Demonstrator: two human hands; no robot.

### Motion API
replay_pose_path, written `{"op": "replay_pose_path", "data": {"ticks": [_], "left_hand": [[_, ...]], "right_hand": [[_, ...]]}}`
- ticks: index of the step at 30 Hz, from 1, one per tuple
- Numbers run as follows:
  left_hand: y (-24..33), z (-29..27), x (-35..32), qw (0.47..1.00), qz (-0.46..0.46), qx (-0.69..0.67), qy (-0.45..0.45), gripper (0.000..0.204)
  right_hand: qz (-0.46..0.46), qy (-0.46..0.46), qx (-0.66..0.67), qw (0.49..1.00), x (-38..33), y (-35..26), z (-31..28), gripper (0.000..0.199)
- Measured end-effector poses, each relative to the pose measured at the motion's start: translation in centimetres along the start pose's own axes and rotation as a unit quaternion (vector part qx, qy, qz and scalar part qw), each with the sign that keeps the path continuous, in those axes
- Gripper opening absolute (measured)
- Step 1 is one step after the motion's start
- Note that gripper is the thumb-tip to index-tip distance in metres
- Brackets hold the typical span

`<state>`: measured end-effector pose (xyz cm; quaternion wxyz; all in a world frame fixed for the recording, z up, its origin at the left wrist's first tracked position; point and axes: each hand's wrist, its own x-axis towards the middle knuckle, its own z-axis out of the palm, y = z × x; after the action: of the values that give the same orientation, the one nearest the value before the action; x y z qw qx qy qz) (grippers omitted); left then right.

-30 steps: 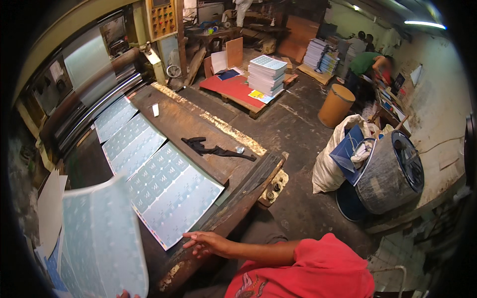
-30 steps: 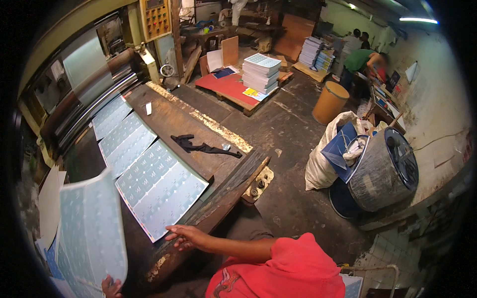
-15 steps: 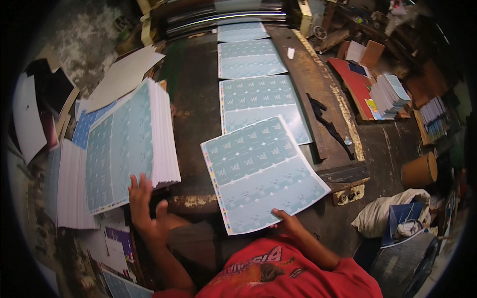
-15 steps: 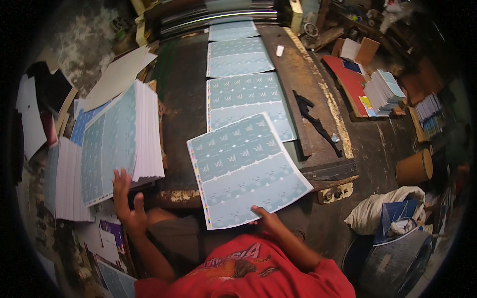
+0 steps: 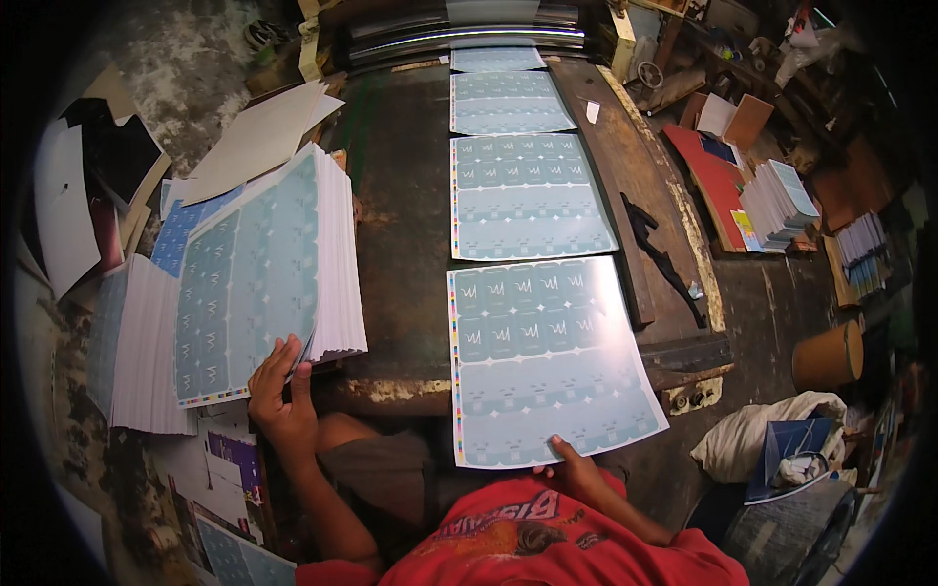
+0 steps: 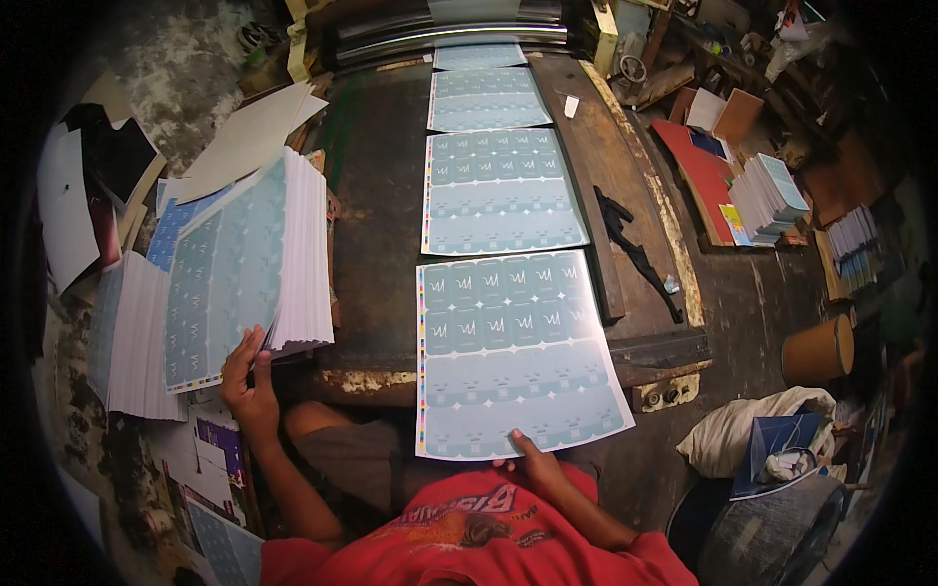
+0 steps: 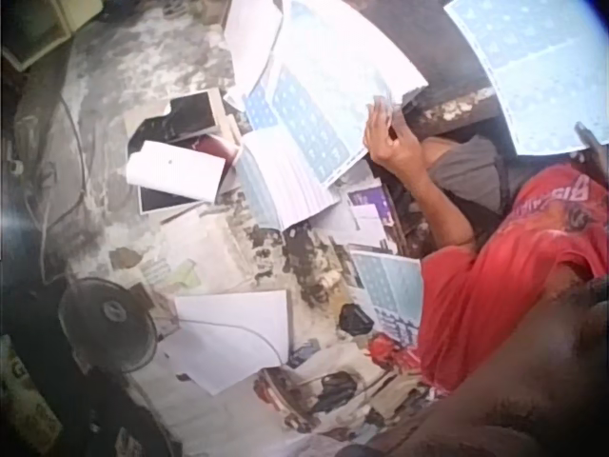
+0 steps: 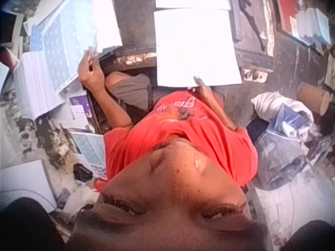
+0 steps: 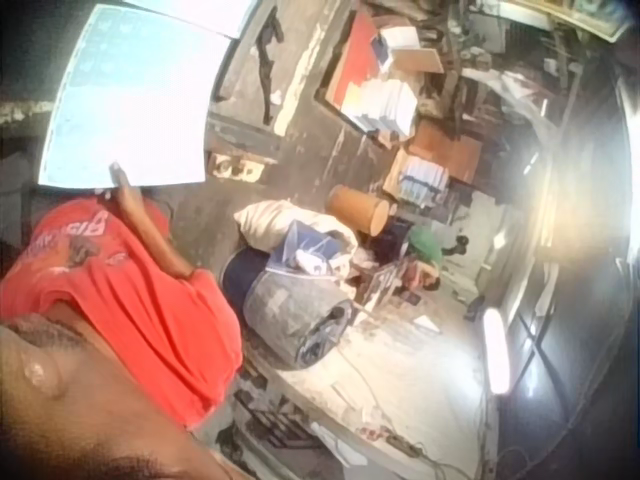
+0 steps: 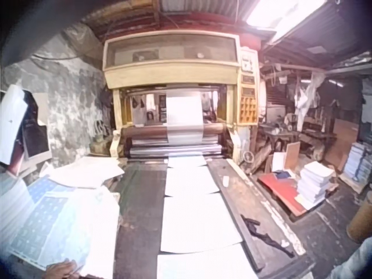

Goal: The person aligns and organizes printed blue sheets on the loading table of an industrial printing or laminating machine, moving sheets from a stack on the left onto the machine's feed rollers.

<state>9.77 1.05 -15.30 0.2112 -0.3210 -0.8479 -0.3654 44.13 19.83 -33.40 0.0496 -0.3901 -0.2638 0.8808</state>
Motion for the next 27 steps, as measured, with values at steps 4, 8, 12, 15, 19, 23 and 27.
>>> {"op": "replay_pose_path", "data": {"ticks": [4, 8, 12, 15, 19, 23, 27], "left_hand": [[0.2, -0.5, 0.3, 1.000, -0.004, -0.008, -0.014, 0.026], [-0.3, -0.8, 0.2, 0.999, -0.021, -0.016, -0.028, 0.028], [0.2, -1.1, 0.4, 0.997, -0.045, -0.048, -0.042, 0.028], [0.0, -1.3, 0.3, 0.993, -0.066, -0.083, -0.047, 0.027], [-0.4, -1.0, 0.0, 0.987, -0.109, -0.114, -0.034, 0.029], [-1.1, -1.6, -0.1, 0.967, -0.218, -0.118, -0.058, 0.034], [-1.8, -0.7, 0.7, 0.872, -0.245, -0.386, 0.176, 0.033]], "right_hand": [[-0.033, 0.001, -0.036, 0.999, 1.4, -0.7, 0.4, 0.040], [-0.052, 0.014, -0.016, 0.998, 3.0, -2.5, 1.6, 0.039], [-0.076, -0.015, 0.012, 0.997, 5.3, -3.3, 0.8, 0.040], [-0.076, -0.010, 0.047, 0.996, 6.1, -4.3, 1.7, 0.041], [-0.087, 0.016, 0.060, 0.994, 6.9, -6.1, 3.2, 0.043], [-0.110, 0.015, 0.071, 0.991, 9.3, -6.3, 2.4, 0.041], [-0.172, 0.052, 0.081, 0.980, 9.8, -6.2, 4.0, 0.037]]}}
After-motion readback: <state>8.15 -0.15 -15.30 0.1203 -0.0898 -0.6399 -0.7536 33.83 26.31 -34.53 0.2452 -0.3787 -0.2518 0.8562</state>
